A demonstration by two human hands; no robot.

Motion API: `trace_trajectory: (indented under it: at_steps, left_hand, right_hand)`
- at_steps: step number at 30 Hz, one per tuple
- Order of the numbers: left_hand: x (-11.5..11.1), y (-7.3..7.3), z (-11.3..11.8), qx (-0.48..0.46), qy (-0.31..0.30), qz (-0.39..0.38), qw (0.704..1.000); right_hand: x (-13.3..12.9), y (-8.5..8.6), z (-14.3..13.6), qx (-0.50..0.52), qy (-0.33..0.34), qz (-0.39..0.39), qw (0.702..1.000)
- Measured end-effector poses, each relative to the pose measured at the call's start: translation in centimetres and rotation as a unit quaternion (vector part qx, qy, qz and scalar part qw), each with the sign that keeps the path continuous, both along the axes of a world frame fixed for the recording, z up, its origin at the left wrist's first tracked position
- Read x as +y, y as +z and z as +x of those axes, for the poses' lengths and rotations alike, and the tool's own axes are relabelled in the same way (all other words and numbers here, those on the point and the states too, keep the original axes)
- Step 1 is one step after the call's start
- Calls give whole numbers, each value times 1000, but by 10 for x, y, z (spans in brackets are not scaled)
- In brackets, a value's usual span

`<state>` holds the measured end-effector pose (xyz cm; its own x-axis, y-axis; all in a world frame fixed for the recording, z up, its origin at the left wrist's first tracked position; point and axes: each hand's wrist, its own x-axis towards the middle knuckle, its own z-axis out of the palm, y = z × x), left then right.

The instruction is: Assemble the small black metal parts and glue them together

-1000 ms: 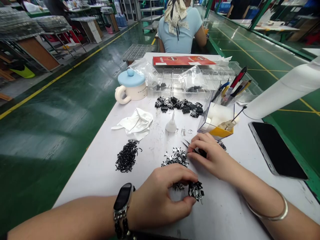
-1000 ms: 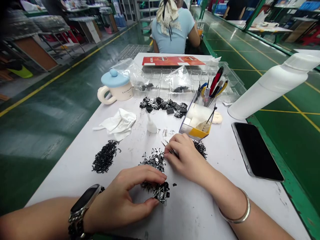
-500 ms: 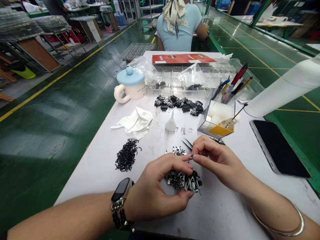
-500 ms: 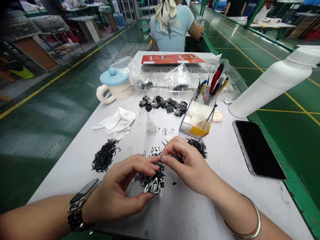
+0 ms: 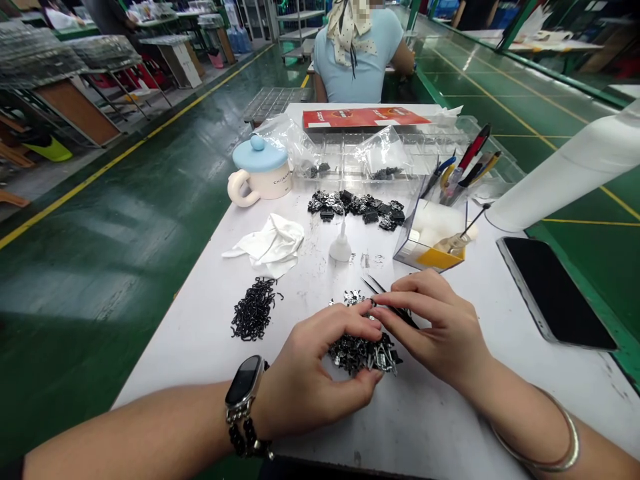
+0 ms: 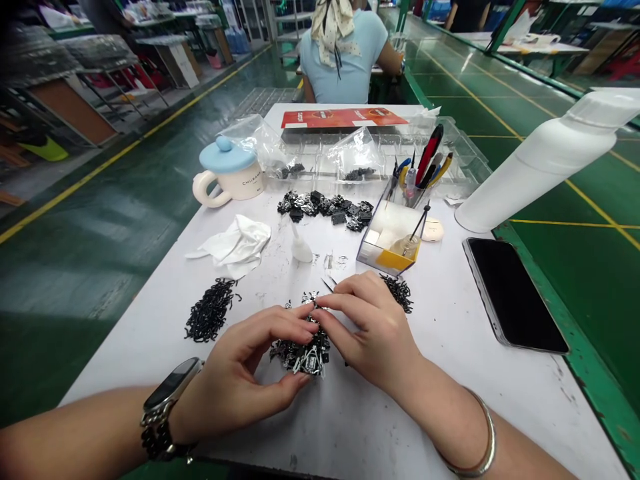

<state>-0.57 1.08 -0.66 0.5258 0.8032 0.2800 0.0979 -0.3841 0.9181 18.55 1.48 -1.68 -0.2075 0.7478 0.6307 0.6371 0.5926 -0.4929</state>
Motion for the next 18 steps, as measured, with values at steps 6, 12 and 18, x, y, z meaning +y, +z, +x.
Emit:
trace_trajectory:
  at_steps: [6, 12, 18]
  left_hand:
    - [2, 2, 1, 1, -3, 2, 1000]
    - [4, 0, 1, -30, 34, -15, 999]
    - [-1, -2, 1, -85, 39, -118, 989]
  right_hand:
    - [3, 4, 10, 115, 6, -126, 985]
    - [-3, 8, 7, 322, 96, -302, 892]
    - [-5, 2, -2, 386, 137, -374, 832]
